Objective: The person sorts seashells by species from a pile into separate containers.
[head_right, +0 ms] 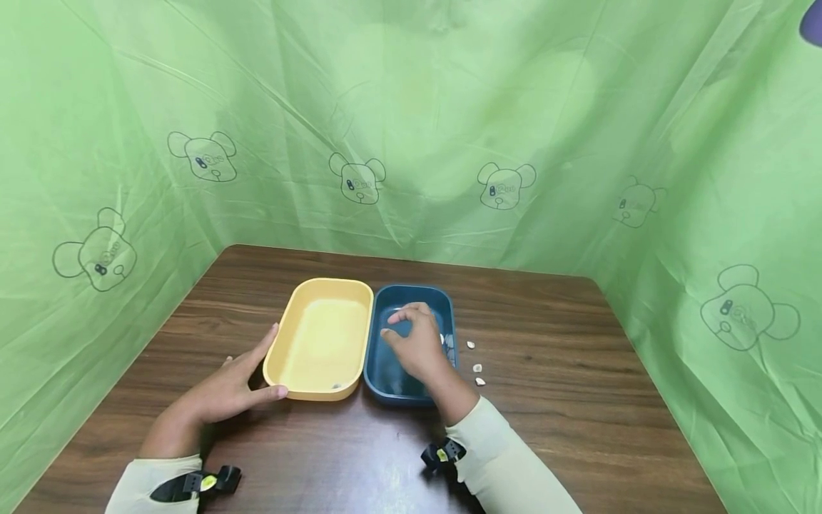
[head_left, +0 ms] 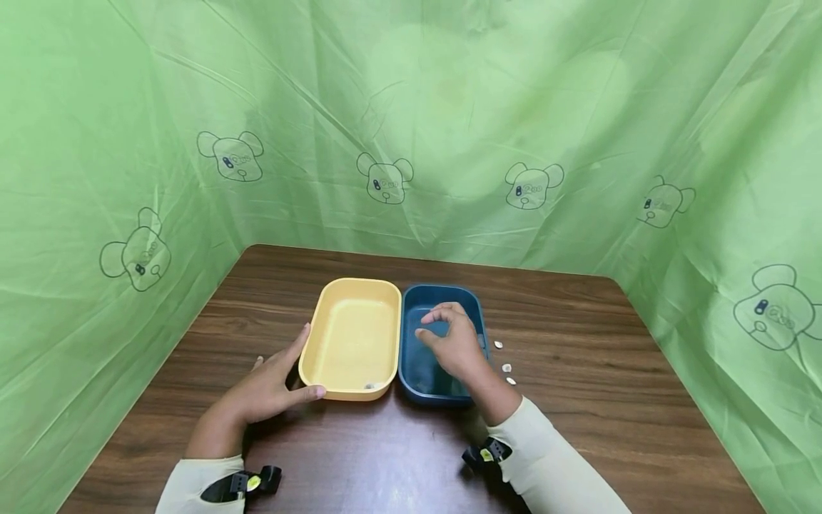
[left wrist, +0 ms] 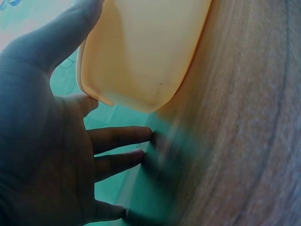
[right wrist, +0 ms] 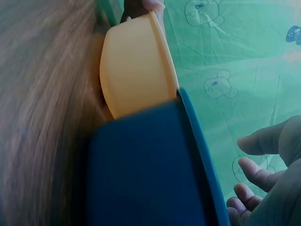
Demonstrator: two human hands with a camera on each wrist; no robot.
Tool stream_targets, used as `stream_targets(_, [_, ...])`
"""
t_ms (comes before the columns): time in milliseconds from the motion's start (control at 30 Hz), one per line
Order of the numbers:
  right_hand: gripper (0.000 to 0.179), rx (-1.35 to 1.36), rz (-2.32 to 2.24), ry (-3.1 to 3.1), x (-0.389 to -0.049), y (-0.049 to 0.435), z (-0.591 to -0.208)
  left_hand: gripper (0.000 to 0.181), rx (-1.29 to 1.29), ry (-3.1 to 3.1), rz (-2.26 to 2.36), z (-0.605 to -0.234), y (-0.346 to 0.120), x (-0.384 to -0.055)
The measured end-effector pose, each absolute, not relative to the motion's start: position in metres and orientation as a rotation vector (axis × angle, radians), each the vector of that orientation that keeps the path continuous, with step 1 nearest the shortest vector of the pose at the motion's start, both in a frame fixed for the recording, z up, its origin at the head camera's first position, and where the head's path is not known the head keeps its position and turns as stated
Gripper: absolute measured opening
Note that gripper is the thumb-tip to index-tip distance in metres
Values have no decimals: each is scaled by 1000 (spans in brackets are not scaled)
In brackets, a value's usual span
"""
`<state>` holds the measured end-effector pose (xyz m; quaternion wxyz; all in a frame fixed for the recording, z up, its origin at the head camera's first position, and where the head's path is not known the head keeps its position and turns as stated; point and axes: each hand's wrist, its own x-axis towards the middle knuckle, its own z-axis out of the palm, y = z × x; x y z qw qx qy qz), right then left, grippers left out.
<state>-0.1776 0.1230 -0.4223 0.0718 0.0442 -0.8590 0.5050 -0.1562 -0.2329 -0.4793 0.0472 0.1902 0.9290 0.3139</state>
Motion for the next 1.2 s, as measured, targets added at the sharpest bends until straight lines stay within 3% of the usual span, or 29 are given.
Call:
stream_targets(433, [9, 80, 1529, -2459, -172, 159, -424, 120, 573, 2821, 957, -480, -230, -156])
stream_targets(1200, [18, -126, 1494, -2374, -166, 227, -438, 120, 588, 2823, 965, -479, -233, -156])
